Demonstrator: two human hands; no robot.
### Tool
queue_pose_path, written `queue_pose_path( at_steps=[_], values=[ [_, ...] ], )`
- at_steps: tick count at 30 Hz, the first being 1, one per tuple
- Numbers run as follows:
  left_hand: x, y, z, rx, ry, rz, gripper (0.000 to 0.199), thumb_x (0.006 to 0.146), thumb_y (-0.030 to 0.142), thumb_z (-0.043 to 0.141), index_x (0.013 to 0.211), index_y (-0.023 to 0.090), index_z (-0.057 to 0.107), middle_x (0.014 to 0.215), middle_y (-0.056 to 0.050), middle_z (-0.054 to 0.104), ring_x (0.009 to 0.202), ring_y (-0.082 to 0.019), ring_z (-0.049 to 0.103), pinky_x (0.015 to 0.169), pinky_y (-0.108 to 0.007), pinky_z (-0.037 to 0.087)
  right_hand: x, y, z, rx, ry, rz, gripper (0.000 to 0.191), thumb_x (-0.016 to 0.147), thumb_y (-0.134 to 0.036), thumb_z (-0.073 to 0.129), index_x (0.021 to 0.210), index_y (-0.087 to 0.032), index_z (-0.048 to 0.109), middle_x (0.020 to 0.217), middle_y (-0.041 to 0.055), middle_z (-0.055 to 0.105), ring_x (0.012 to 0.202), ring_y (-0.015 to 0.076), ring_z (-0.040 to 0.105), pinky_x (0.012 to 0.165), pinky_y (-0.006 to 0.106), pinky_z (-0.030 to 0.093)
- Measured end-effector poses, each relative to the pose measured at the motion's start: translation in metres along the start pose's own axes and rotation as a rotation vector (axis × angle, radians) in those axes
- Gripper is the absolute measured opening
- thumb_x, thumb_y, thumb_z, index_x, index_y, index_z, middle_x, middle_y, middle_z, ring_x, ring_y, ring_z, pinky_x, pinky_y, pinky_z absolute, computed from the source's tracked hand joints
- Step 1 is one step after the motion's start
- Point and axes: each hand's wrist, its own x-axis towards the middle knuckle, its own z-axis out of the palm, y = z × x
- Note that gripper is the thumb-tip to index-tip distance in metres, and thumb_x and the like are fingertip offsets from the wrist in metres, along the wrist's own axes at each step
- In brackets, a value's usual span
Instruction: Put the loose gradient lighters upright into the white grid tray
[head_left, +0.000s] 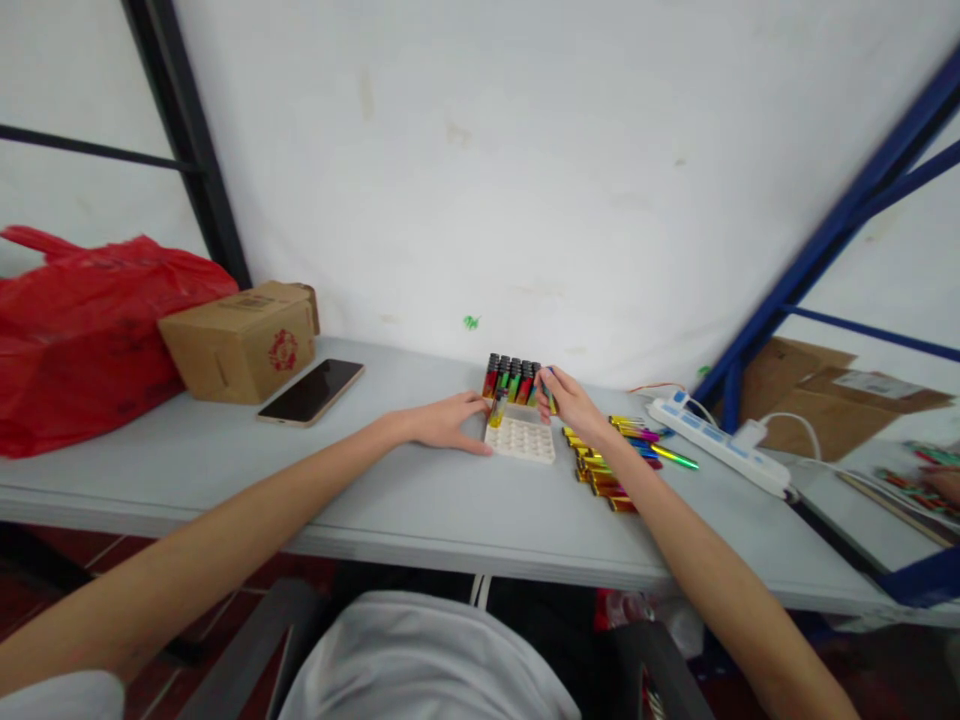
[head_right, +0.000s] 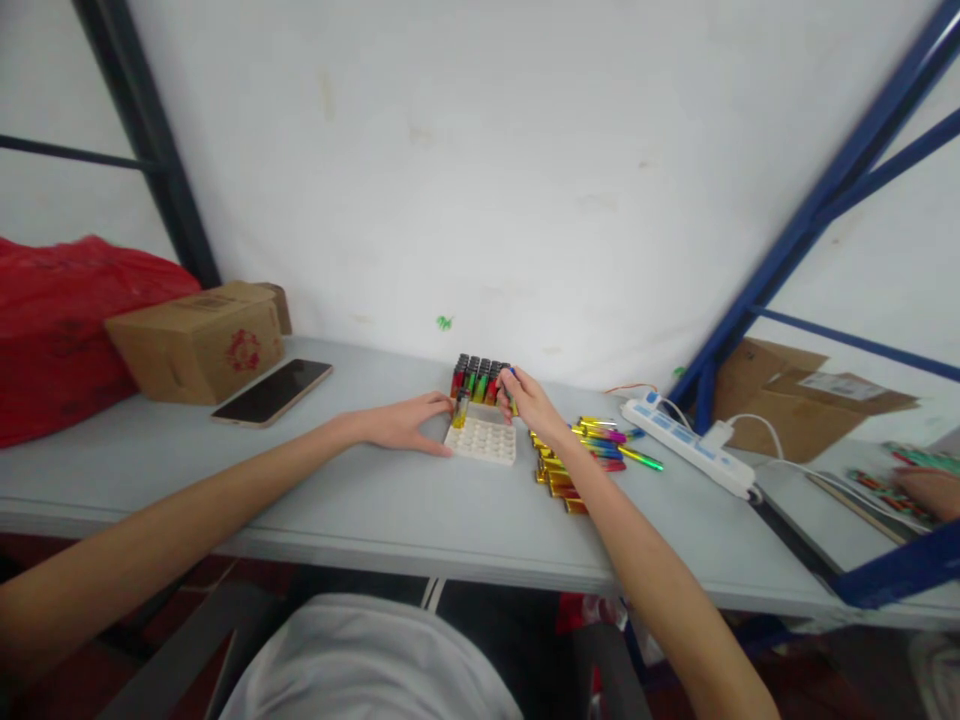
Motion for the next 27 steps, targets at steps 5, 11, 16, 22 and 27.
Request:
queue_pose_path(
  at_steps=[5,11,16,22,27],
  values=[
    [0.000,0.003,-0.002,0.013,-0.017,-0.017,0.077,0.082,0.070,0.068,0.136,0.017,0.053,0.137,-0.013,0.054,0.127,-0.031,0.053,0.112,-0.037,0.039,0.002,0.001,0.013,-0.307,0.150,-0.051,0.056,0.090,-0.077,0.044,0.072,-0.023,0.043,0.057,-0.0064,0.036,0.049,0.0108,0.033,0.046,0.025,0.028],
    [0.000,0.005,-0.003,0.020,-0.030,-0.021,0.075,0.083,0.069,0.067,0.136,0.018,0.053,0.137,-0.013,0.054,0.127,-0.030,0.052,0.113,-0.036,0.038,-0.004,0.001,0.017,-0.660,0.273,-0.165,0.053,0.092,-0.060,0.047,0.056,-0.022,0.037,0.055,-0.0032,0.032,0.056,0.0120,0.034,0.055,0.028,0.022],
    [-0.001,0.006,-0.004,0.032,-0.036,-0.029,0.077,0.083,0.071,0.066,0.136,0.016,0.053,0.137,-0.014,0.053,0.127,-0.030,0.053,0.112,-0.035,0.038,-0.005,0.001,0.018,-0.711,0.268,-0.200,0.038,0.091,-0.044,0.045,0.060,-0.021,0.043,0.057,-0.0025,0.040,0.057,0.0130,0.039,0.057,0.028,0.025],
    [0.000,0.004,-0.003,0.037,-0.025,-0.023,0.076,0.083,0.069,0.068,0.137,0.017,0.052,0.139,-0.014,0.053,0.129,-0.030,0.052,0.113,-0.036,0.037,-0.007,-0.003,0.023,-0.701,0.265,-0.239,0.046,0.095,-0.054,0.043,0.064,-0.020,0.045,0.059,-0.0026,0.043,0.059,0.0129,0.039,0.058,0.027,0.027],
    [0.001,0.003,-0.002,0.029,-0.027,-0.028,0.076,0.083,0.067,0.069,0.135,0.015,0.052,0.138,-0.015,0.053,0.128,-0.030,0.052,0.115,-0.036,0.037,-0.009,-0.003,0.027,-0.751,0.233,-0.210,0.044,0.093,-0.050,0.045,0.060,-0.021,0.041,0.057,-0.0036,0.037,0.057,0.0116,0.037,0.057,0.027,0.024]
  ],
)
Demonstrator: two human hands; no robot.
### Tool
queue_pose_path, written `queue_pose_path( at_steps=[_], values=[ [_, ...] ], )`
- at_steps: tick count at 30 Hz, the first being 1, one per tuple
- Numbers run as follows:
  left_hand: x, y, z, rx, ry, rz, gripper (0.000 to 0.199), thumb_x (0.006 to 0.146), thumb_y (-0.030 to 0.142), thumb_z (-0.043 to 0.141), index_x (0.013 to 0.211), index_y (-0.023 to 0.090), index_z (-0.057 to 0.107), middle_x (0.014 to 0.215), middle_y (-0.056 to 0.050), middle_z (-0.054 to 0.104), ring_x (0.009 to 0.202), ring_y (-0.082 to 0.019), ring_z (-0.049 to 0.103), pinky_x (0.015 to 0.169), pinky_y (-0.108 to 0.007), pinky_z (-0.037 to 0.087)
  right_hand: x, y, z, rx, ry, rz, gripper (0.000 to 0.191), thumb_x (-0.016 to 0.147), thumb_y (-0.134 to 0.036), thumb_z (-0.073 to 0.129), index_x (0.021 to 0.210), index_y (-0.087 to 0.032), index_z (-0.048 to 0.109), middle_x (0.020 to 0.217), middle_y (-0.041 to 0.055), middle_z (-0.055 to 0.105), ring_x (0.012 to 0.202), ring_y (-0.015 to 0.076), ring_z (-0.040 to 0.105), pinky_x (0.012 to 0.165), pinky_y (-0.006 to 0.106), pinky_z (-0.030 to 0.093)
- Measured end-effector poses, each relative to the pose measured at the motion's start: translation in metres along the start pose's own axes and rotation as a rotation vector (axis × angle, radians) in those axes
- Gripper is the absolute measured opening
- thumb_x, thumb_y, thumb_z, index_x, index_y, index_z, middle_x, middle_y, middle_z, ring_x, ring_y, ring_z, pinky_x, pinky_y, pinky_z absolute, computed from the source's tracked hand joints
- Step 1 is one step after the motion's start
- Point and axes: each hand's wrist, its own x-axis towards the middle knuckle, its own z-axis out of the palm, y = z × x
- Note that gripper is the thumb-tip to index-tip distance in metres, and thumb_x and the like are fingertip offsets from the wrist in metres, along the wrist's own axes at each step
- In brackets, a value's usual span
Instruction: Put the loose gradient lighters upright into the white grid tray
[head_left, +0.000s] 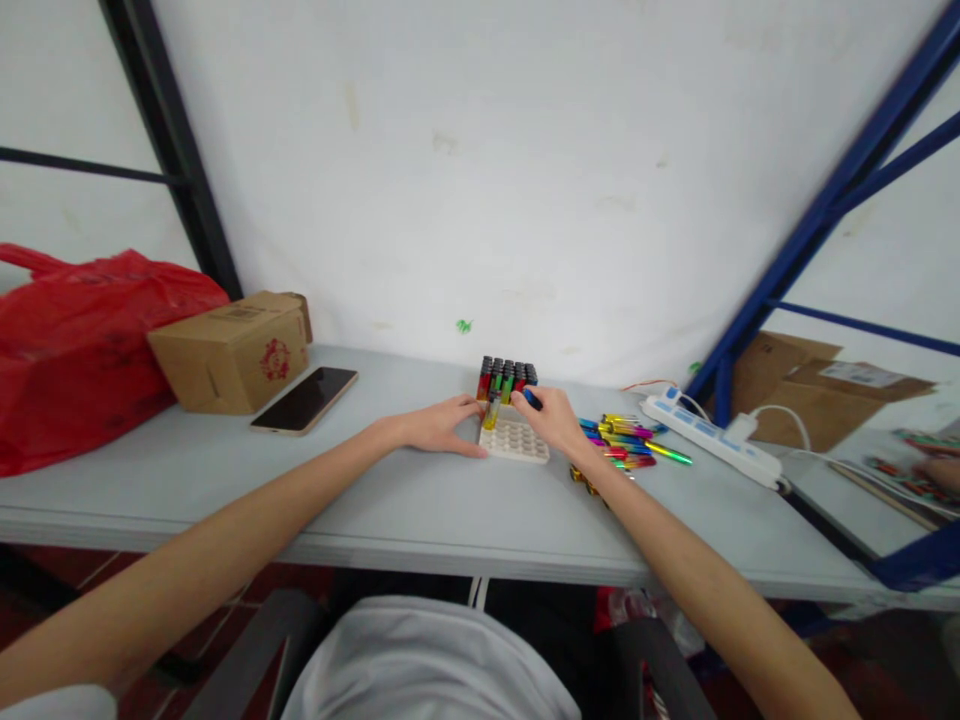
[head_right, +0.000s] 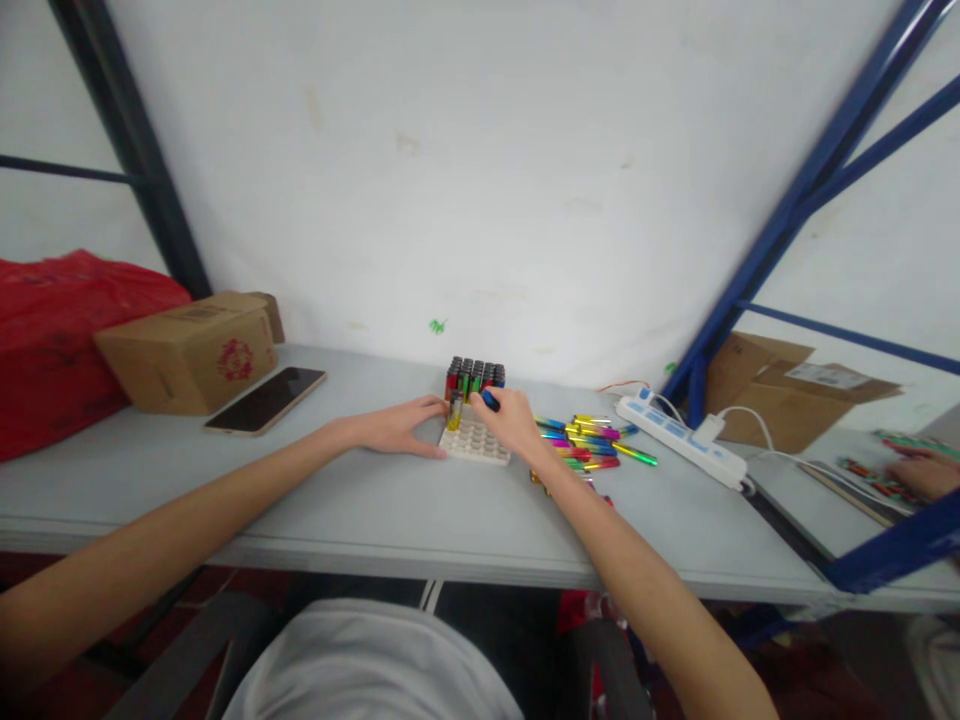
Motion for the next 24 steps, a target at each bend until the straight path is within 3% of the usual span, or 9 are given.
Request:
queue_pose_path(
  at_steps=[6,13,18,22,24],
  values=[
    [-0.001,-0.001,0.000,0.009,0.011,0.001,0.076,0.082,0.070,0.068,0.134,0.017,0.053,0.136,-0.013,0.055,0.128,-0.030,0.054,0.112,-0.035,0.038,0.000,-0.001,0.002,-0.075,-0.044,-0.029,0.032,0.094,-0.036,0.046,0.066,-0.020,0.048,0.059,-0.0029,0.045,0.059,0.0130,0.043,0.060,0.027,0.026],
    [-0.001,-0.001,0.000,0.020,0.004,0.007,0.075,0.084,0.069,0.068,0.134,0.016,0.052,0.137,-0.014,0.053,0.126,-0.029,0.053,0.111,-0.035,0.039,0.002,0.005,-0.007,-0.091,-0.123,-0.231,0.029,0.106,-0.042,0.041,0.100,-0.020,0.057,0.083,0.0027,0.063,0.074,0.0178,0.056,0.071,0.027,0.038],
    [0.000,-0.003,0.001,0.021,0.000,-0.003,0.076,0.083,0.069,0.068,0.136,0.016,0.051,0.139,-0.014,0.052,0.127,-0.030,0.053,0.112,-0.036,0.038,0.001,0.003,-0.011,-0.173,-0.165,-0.383,0.039,0.106,-0.047,0.041,0.088,-0.019,0.060,0.090,0.0074,0.063,0.084,0.0192,0.058,0.079,0.029,0.042],
    [-0.001,-0.003,0.001,0.016,0.006,0.007,0.076,0.084,0.069,0.068,0.138,0.018,0.051,0.139,-0.013,0.054,0.127,-0.030,0.053,0.111,-0.036,0.039,-0.002,-0.010,-0.013,-0.162,-0.205,-0.276,0.047,0.104,-0.054,0.044,0.074,-0.020,0.055,0.068,0.0014,0.062,0.063,0.0155,0.055,0.065,0.027,0.038],
    [-0.001,-0.002,0.001,0.016,0.001,0.014,0.076,0.085,0.068,0.068,0.139,0.018,0.050,0.139,-0.013,0.053,0.129,-0.029,0.052,0.113,-0.036,0.038,-0.003,-0.013,-0.012,-0.098,-0.203,-0.206,0.047,0.103,-0.054,0.047,0.072,-0.020,0.053,0.066,0.0010,0.066,0.062,0.0153,0.060,0.063,0.026,0.038]
  ],
)
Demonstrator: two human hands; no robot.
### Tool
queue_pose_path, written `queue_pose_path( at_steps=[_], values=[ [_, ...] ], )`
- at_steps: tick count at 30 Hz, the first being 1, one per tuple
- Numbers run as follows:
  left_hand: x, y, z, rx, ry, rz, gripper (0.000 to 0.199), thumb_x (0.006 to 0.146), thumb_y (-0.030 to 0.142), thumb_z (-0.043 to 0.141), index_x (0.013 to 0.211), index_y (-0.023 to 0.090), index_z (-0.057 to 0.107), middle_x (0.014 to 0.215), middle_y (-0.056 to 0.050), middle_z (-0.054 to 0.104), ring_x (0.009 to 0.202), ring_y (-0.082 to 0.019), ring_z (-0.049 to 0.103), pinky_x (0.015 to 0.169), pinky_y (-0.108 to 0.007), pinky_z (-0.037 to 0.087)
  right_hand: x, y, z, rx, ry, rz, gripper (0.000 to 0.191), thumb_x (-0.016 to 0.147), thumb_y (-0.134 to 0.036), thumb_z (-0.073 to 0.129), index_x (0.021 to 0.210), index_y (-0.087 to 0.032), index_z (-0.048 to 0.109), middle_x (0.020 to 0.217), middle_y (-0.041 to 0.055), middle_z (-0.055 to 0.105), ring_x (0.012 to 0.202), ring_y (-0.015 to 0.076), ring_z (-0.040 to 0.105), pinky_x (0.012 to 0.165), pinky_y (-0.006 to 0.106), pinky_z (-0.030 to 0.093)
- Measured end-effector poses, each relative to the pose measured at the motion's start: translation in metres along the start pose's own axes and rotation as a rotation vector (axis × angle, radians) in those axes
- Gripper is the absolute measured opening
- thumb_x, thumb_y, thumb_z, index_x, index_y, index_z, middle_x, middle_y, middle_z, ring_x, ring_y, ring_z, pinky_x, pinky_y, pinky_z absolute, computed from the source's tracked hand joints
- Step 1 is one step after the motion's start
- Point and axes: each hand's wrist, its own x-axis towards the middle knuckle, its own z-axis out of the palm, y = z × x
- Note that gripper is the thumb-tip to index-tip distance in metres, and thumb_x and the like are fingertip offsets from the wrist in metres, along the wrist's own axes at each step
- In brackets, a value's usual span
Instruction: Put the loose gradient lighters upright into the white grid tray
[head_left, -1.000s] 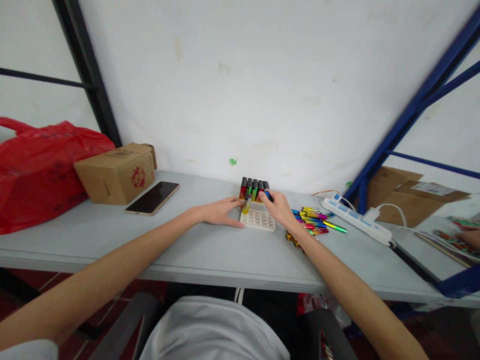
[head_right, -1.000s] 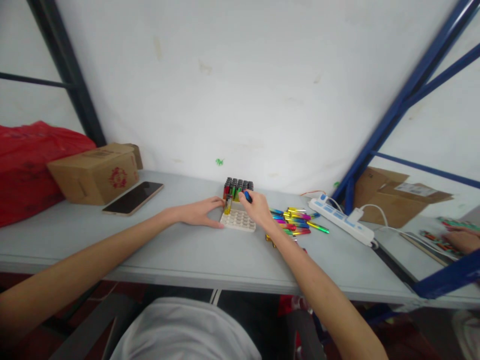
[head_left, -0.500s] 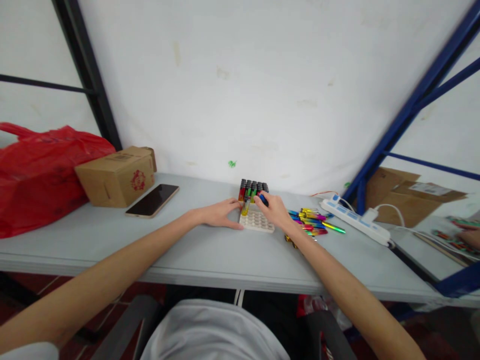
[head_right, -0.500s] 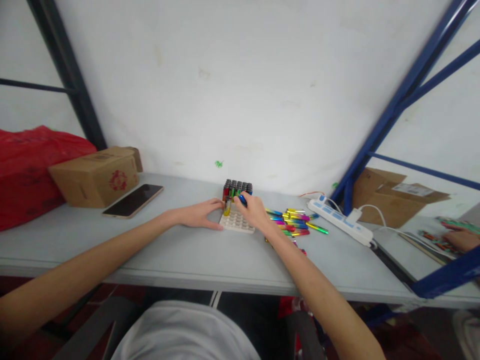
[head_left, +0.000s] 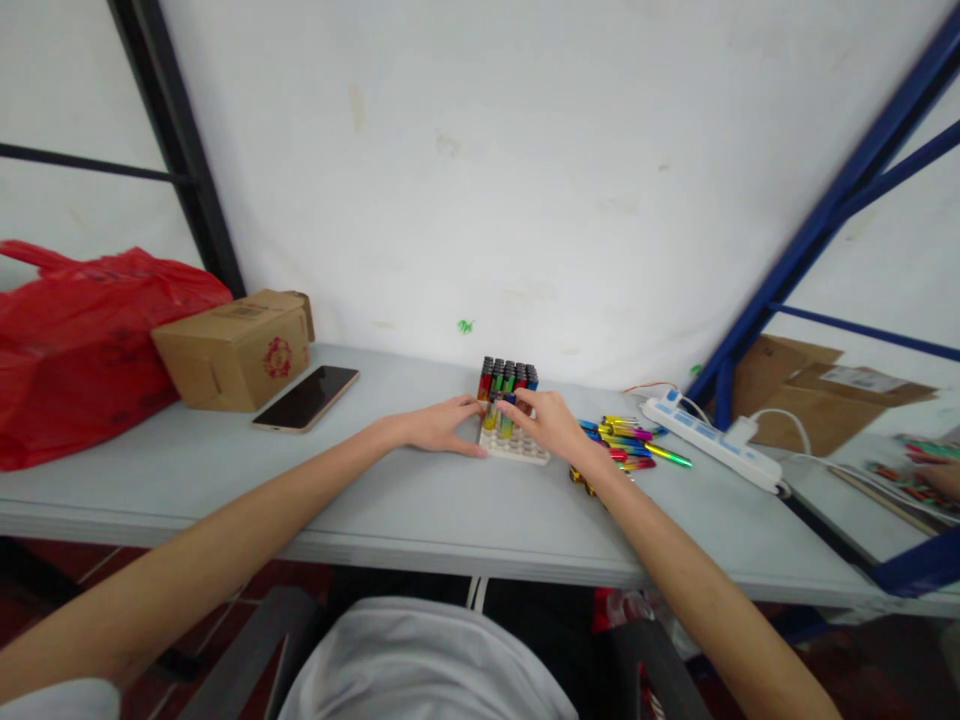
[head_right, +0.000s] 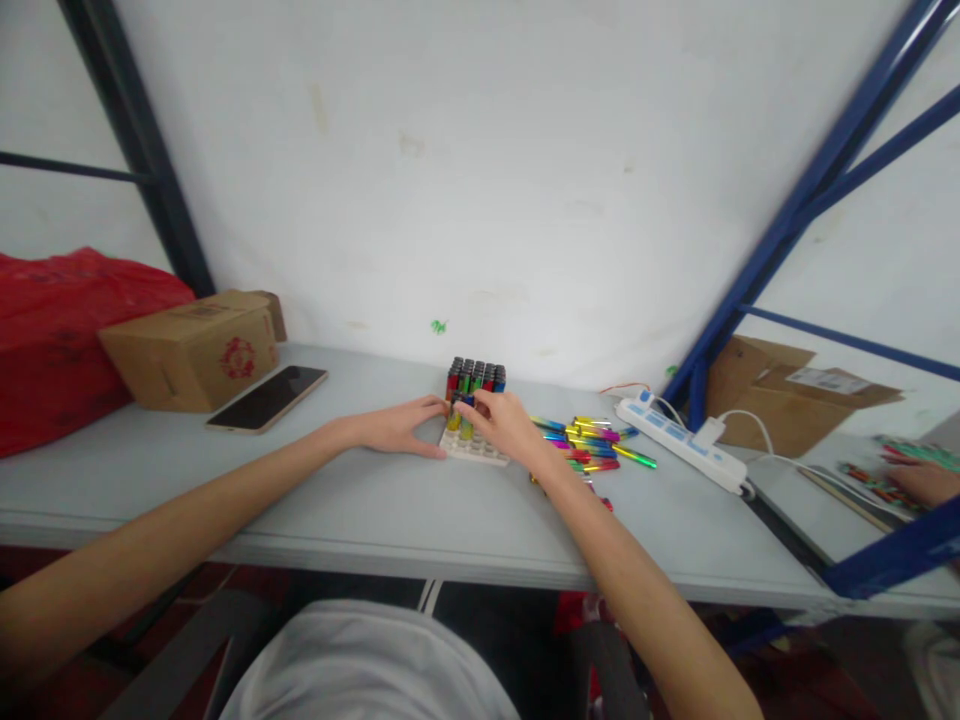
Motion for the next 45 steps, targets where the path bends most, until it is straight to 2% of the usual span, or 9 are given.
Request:
queue_pose_path(
  at_steps=[6,11,17,22,28,31,34,39,45],
  values=[
    [0.000,0.002,0.000,0.007,-0.001,0.000,0.077,0.085,0.069,0.067,0.141,0.018,0.050,0.138,-0.013,0.054,0.127,-0.030,0.053,0.113,-0.036,0.038,0.001,0.004,0.011,0.145,-0.059,0.039,0.032,0.103,-0.042,0.053,0.081,-0.020,0.056,0.076,0.0039,0.076,0.071,0.0177,0.071,0.066,0.024,0.044],
    [0.000,0.005,-0.002,-0.013,-0.002,0.000,0.075,0.085,0.068,0.067,0.138,0.017,0.052,0.136,-0.014,0.055,0.126,-0.032,0.054,0.111,-0.039,0.040,0.003,0.004,0.016,0.030,-0.113,0.030,0.027,0.103,-0.040,0.055,0.091,-0.018,0.062,0.082,0.0059,0.077,0.076,0.0179,0.072,0.067,0.024,0.043],
    [0.001,0.005,-0.002,-0.002,-0.005,0.009,0.072,0.085,0.065,0.068,0.136,0.016,0.053,0.139,-0.014,0.053,0.129,-0.031,0.052,0.113,-0.038,0.039,0.004,-0.003,0.018,-0.298,-0.171,0.092,0.047,0.101,-0.058,0.049,0.087,-0.017,0.069,0.083,0.0110,0.075,0.077,0.0204,0.068,0.064,0.026,0.038],
    [0.000,0.003,-0.001,0.004,0.001,0.016,0.072,0.086,0.067,0.067,0.137,0.019,0.051,0.139,-0.013,0.054,0.129,-0.030,0.052,0.112,-0.036,0.038,0.001,0.002,0.011,-0.219,-0.186,0.038,0.054,0.102,-0.061,0.044,0.080,-0.018,0.068,0.071,0.0062,0.070,0.065,0.0171,0.062,0.061,0.027,0.033],
    [0.000,0.004,-0.003,-0.022,0.004,0.029,0.073,0.086,0.066,0.067,0.139,0.018,0.050,0.142,-0.014,0.053,0.130,-0.030,0.051,0.113,-0.038,0.037,-0.002,0.033,-0.024,-0.302,-0.036,0.098,0.041,0.108,-0.034,0.038,0.089,-0.017,0.071,0.083,0.0095,0.075,0.075,0.0193,0.066,0.073,0.028,0.041],
    [0.000,0.005,-0.003,-0.025,-0.003,0.023,0.073,0.086,0.065,0.068,0.138,0.017,0.051,0.142,-0.014,0.053,0.129,-0.030,0.051,0.113,-0.037,0.037,-0.009,0.058,-0.040,-0.370,-0.083,0.145,0.027,0.102,-0.017,0.046,0.105,-0.012,0.072,0.105,0.0147,0.076,0.096,0.0221,0.069,0.088,0.030,0.046],
    [0.000,0.005,-0.003,-0.023,-0.008,0.022,0.072,0.087,0.064,0.069,0.138,0.017,0.051,0.141,-0.014,0.053,0.128,-0.029,0.052,0.113,-0.037,0.037,-0.019,0.079,-0.048,-0.402,-0.214,0.235,0.032,0.093,-0.011,0.056,0.121,-0.009,0.070,0.124,0.0208,0.071,0.114,0.0266,0.067,0.099,0.034,0.046],
    [-0.001,0.005,-0.004,-0.015,-0.016,0.020,0.071,0.088,0.064,0.067,0.139,0.018,0.051,0.140,-0.013,0.053,0.127,-0.029,0.052,0.111,-0.036,0.038,-0.022,0.089,-0.044,-0.355,-0.437,0.295,0.028,0.087,-0.006,0.061,0.109,-0.014,0.077,0.113,0.0162,0.076,0.103,0.0269,0.072,0.092,0.033,0.050],
    [-0.001,0.008,-0.005,-0.002,-0.017,-0.002,0.072,0.087,0.065,0.067,0.138,0.017,0.051,0.140,-0.014,0.053,0.127,-0.029,0.052,0.112,-0.037,0.038,-0.017,0.095,-0.031,-0.373,-0.295,0.205,0.023,0.087,-0.009,0.066,0.107,-0.013,0.075,0.106,0.0151,0.073,0.097,0.0236,0.068,0.091,0.031,0.049]
  ],
)
